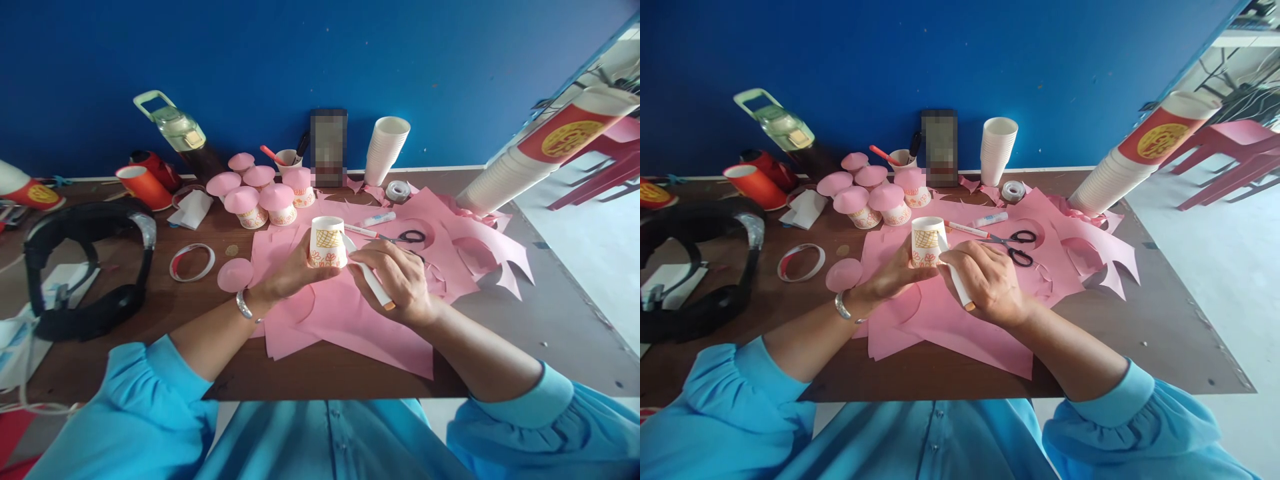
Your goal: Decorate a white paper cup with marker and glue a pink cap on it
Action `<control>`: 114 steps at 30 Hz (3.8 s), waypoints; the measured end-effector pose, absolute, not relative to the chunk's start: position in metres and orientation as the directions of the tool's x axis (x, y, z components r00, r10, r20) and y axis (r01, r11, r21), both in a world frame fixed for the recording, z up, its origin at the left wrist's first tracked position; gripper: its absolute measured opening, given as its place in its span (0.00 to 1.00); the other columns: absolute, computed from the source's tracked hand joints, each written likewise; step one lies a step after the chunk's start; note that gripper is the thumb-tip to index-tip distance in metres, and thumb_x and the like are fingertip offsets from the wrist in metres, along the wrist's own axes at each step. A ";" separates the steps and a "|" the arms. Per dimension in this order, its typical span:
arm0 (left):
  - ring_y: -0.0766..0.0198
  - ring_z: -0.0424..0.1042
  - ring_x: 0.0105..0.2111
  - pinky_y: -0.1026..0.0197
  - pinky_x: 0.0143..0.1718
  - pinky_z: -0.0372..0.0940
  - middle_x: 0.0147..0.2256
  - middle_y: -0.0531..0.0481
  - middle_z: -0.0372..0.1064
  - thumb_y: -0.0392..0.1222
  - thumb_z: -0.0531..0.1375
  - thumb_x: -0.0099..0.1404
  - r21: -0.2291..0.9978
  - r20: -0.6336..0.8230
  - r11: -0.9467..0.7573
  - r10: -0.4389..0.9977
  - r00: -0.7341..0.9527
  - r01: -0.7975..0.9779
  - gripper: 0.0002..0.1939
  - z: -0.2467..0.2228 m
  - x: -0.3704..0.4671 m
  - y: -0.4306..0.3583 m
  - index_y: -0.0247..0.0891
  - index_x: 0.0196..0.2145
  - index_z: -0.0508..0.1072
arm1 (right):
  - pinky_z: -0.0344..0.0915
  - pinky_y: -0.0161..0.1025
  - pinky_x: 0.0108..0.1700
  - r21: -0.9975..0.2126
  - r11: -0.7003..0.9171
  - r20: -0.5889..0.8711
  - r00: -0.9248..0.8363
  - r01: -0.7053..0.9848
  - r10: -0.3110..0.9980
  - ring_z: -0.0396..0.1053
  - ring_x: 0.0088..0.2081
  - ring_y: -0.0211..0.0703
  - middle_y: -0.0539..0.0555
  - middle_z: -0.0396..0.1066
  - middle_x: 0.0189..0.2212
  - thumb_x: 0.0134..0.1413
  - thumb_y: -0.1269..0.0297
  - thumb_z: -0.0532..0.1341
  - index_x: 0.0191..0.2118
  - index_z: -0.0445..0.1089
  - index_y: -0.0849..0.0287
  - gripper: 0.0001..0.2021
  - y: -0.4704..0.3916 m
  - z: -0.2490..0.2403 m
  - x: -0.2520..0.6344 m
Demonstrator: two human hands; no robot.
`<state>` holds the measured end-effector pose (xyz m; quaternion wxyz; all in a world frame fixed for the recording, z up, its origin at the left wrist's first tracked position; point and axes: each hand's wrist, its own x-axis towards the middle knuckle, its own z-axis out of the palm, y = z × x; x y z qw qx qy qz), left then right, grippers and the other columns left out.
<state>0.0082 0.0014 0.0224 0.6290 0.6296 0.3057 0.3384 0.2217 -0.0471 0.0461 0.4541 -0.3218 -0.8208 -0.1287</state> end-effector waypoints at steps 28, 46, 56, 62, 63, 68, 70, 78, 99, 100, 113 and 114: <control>0.55 0.69 0.48 0.50 0.50 0.68 0.48 0.49 0.69 0.50 0.72 0.65 0.997 0.075 -0.057 0.806 0.587 -0.048 0.27 0.024 0.007 0.002 0.43 0.56 0.66 | 0.74 0.38 0.33 -0.023 0.782 0.807 -0.450 0.623 0.382 0.75 0.31 0.41 0.52 0.76 0.32 0.67 0.75 0.62 0.48 0.67 0.59 0.08 -0.054 0.046 0.214; 0.49 0.70 0.57 0.46 0.58 0.68 0.52 0.45 0.75 0.50 0.74 0.63 0.998 0.048 -0.015 0.808 0.587 -0.060 0.27 0.029 0.008 0.000 0.42 0.55 0.72 | 0.72 0.40 0.34 -0.060 0.750 0.821 -0.395 0.659 0.412 0.75 0.33 0.42 0.53 0.77 0.34 0.68 0.74 0.62 0.48 0.67 0.58 0.07 -0.045 0.045 0.225; 0.49 0.69 0.57 0.44 0.60 0.65 0.56 0.45 0.71 0.51 0.74 0.63 0.999 0.034 -0.031 0.819 0.573 -0.016 0.34 0.019 0.004 0.002 0.44 0.61 0.67 | 0.72 0.39 0.34 -0.071 0.758 0.831 -0.382 0.648 0.404 0.76 0.33 0.42 0.52 0.76 0.35 0.67 0.75 0.62 0.49 0.66 0.57 0.09 -0.044 0.044 0.224; 0.47 0.67 0.62 0.44 0.63 0.63 0.55 0.45 0.71 0.48 0.74 0.64 0.998 0.050 -0.024 0.807 0.588 -0.051 0.31 0.021 0.003 0.002 0.43 0.60 0.66 | 0.73 0.39 0.33 -0.045 0.771 0.832 -0.403 0.636 0.381 0.75 0.32 0.42 0.52 0.76 0.34 0.66 0.76 0.62 0.50 0.66 0.58 0.10 -0.045 0.045 0.221; 0.48 0.67 0.62 0.45 0.63 0.63 0.55 0.45 0.71 0.48 0.73 0.65 0.998 0.057 -0.027 0.805 0.590 -0.058 0.30 0.020 0.003 0.002 0.43 0.59 0.66 | 0.73 0.39 0.33 -0.039 0.773 0.830 -0.411 0.634 0.379 0.75 0.32 0.43 0.52 0.76 0.34 0.66 0.76 0.62 0.50 0.66 0.58 0.11 -0.046 0.046 0.221; 0.52 0.70 0.53 0.48 0.56 0.67 0.50 0.47 0.71 0.49 0.73 0.64 0.995 0.051 0.008 0.811 0.583 -0.098 0.27 0.020 0.005 0.002 0.42 0.55 0.67 | 0.72 0.38 0.34 -0.023 0.777 0.821 -0.431 0.630 0.374 0.75 0.33 0.42 0.52 0.76 0.33 0.65 0.77 0.63 0.48 0.67 0.59 0.10 -0.049 0.047 0.218; 0.53 0.71 0.51 0.49 0.53 0.68 0.47 0.47 0.72 0.51 0.73 0.64 0.994 0.045 0.022 0.806 0.590 -0.106 0.25 0.022 0.007 0.001 0.41 0.52 0.69 | 0.72 0.38 0.34 -0.027 0.778 0.817 -0.434 0.628 0.379 0.75 0.32 0.42 0.52 0.75 0.32 0.65 0.77 0.63 0.48 0.68 0.59 0.10 -0.050 0.046 0.218; 0.54 0.72 0.48 0.48 0.52 0.69 0.40 0.49 0.71 0.51 0.73 0.64 0.991 0.048 0.037 0.800 0.598 -0.129 0.21 0.023 0.008 0.000 0.41 0.47 0.70 | 0.73 0.38 0.34 -0.035 0.782 0.803 -0.448 0.622 0.393 0.74 0.32 0.41 0.52 0.76 0.33 0.66 0.75 0.62 0.49 0.68 0.59 0.09 -0.054 0.044 0.216; 0.50 0.72 0.55 0.47 0.60 0.67 0.50 0.46 0.75 0.48 0.73 0.64 0.989 0.089 0.005 0.784 0.614 -0.149 0.25 0.022 0.007 0.003 0.43 0.54 0.72 | 0.74 0.39 0.34 -0.043 0.765 0.829 -0.404 0.642 0.386 0.75 0.32 0.42 0.53 0.76 0.34 0.66 0.76 0.63 0.49 0.68 0.58 0.10 -0.046 0.045 0.221; 0.51 0.71 0.55 0.47 0.60 0.67 0.50 0.46 0.74 0.47 0.73 0.64 0.989 0.084 0.011 0.784 0.615 -0.148 0.25 0.021 0.007 0.003 0.43 0.54 0.71 | 0.74 0.39 0.34 -0.044 0.763 0.827 -0.405 0.645 0.390 0.75 0.33 0.43 0.53 0.76 0.34 0.66 0.76 0.62 0.49 0.68 0.58 0.10 -0.046 0.045 0.221; 0.55 0.71 0.47 0.51 0.50 0.69 0.42 0.49 0.72 0.50 0.72 0.65 0.989 0.072 0.023 0.789 0.610 -0.145 0.19 0.023 0.008 0.001 0.41 0.47 0.72 | 0.75 0.39 0.35 -0.023 0.770 0.810 -0.439 0.638 0.388 0.76 0.34 0.43 0.53 0.76 0.34 0.67 0.75 0.61 0.50 0.67 0.59 0.09 -0.049 0.044 0.221; 0.55 0.71 0.47 0.51 0.51 0.69 0.42 0.49 0.72 0.50 0.72 0.65 0.988 0.064 0.037 0.788 0.612 -0.151 0.19 0.023 0.008 0.001 0.41 0.47 0.71 | 0.74 0.39 0.35 -0.018 0.766 0.810 -0.440 0.642 0.388 0.75 0.34 0.43 0.53 0.76 0.33 0.67 0.76 0.61 0.50 0.67 0.59 0.09 -0.050 0.044 0.220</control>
